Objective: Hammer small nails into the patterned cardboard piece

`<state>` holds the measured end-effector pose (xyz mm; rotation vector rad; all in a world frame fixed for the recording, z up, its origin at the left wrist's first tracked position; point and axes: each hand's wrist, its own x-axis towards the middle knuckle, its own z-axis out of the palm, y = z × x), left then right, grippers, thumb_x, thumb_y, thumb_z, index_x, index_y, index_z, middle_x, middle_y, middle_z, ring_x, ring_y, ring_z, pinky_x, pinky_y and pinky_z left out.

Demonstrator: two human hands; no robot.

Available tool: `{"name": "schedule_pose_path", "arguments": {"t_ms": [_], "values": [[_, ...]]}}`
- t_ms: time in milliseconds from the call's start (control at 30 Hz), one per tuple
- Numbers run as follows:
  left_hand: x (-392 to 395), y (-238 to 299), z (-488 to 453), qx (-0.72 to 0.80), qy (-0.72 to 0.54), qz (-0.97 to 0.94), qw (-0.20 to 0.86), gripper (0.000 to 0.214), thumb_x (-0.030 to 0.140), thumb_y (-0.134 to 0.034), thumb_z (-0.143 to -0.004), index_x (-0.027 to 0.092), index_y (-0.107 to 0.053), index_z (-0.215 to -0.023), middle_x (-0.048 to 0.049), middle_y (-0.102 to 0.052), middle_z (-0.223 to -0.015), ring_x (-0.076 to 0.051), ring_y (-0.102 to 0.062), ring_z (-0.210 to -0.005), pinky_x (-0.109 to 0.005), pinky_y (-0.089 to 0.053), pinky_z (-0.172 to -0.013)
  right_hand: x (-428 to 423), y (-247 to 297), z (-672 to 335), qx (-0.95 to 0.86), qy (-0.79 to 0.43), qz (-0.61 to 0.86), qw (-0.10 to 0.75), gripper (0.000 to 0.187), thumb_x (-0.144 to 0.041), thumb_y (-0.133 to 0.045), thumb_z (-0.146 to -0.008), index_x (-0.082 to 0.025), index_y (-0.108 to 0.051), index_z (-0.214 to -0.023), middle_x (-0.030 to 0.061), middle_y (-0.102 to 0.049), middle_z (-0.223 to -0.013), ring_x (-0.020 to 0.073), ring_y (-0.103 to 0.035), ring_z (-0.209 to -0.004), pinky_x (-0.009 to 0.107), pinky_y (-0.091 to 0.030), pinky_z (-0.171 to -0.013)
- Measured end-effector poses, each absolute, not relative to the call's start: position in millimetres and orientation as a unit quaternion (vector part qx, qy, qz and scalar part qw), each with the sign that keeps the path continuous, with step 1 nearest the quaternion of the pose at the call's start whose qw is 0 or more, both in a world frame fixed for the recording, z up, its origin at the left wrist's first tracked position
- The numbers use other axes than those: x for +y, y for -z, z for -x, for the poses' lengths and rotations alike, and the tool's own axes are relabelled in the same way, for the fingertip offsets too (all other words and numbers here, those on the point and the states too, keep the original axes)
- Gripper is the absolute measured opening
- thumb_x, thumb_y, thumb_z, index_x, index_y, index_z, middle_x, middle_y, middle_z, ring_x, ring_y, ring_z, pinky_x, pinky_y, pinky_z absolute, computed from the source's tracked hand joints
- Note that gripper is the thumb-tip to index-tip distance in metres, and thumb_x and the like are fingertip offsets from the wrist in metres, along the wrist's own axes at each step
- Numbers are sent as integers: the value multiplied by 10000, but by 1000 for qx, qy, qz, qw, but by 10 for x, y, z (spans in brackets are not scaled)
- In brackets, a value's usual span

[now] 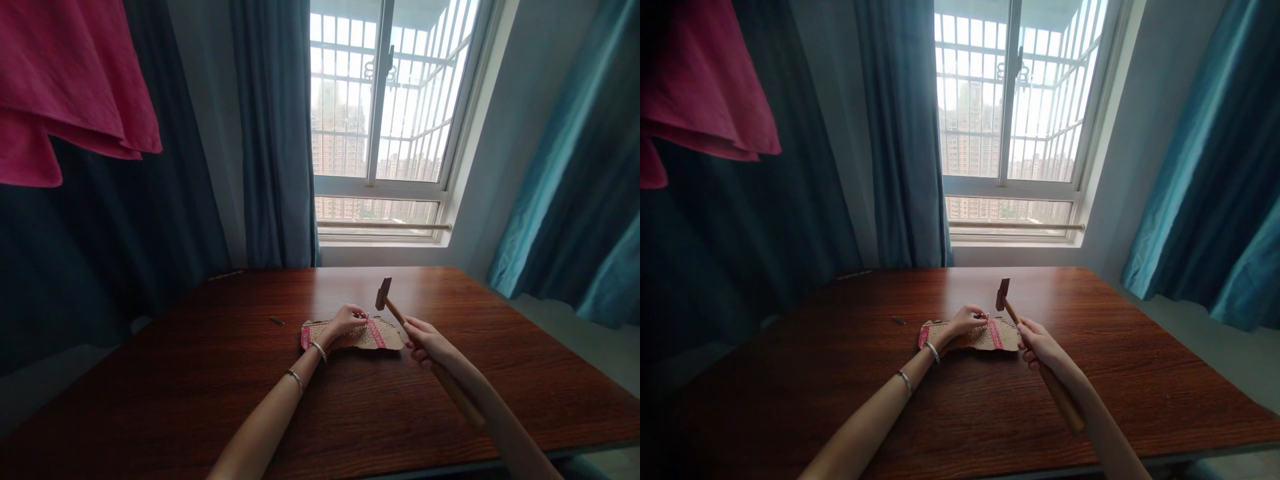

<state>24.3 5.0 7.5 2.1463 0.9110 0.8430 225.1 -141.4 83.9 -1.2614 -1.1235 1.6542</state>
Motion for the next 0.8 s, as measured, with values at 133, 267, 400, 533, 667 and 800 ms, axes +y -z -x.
{"name": "schedule_pose_path", "arguments": {"t_ms": [133, 267, 400, 533, 667, 800], "values": [[77, -40, -248, 340, -327, -820, 324, 243, 305, -585, -647, 104, -677, -749, -37, -661, -722, -143, -561, -671, -208, -394, -615, -1419, -957, -2177, -443, -661, 472, 381, 333, -414, -491, -774, -258, -400, -1054, -76, -372, -574, -5, -257, -314, 93, -170, -274], [76, -44, -257, 356, -318, -820, 316, 262, 322, -593, -643, 105, -680, -763, -37, -660, -726, -144, -557, -673, -208, -396, -615, -1402, -1026, -2165, -446, -675, 458, 369, 323, -418, -515, -759, -240, -424, -1013, -74, -370, -578, -7, -254, -318, 94, -178, -263], [69, -56, -256, 358, -317, -823, 308, 259, 319, -600, -639, 105, -679, -760, -38, -658, -727, -143, -556, -674, -210, -397, -620, -1385, -1034, -2141, -445, -673, 464, 365, 352, -415, -512, -760, -242, -420, -1052, -77, -365, -568, -5, -246, -303, 100, -188, -249], [70, -55, -251, 347, -321, -824, 313, 258, 325, -602, -637, 105, -676, -751, -36, -657, -733, -144, -558, -682, -213, -401, -628, -1358, -1024, -2133, -436, -683, 462, 361, 349, -396, -510, -763, -238, -410, -1058, -80, -357, -550, 1, -256, -298, 101, -197, -244], [70, -52, -271, 366, -320, -817, 311, 246, 306, -597, -636, 100, -674, -745, -38, -659, -743, -147, -559, -693, -215, -405, -633, -1333, -997, -2139, -433, -684, 453, 374, 328, -395, -508, -765, -232, -405, -1031, -84, -350, -545, -1, -253, -294, 96, -194, -242], [77, -42, -285, 364, -319, -820, 304, 230, 292, -590, -640, 99, -674, -733, -34, -659, -729, -141, -558, -681, -213, -404, -638, -1312, -962, -2137, -434, -687, 456, 363, 336, -393, -497, -769, -229, -399, -1045, -89, -347, -534, 1, -254, -287, 97, -198, -240]]}}
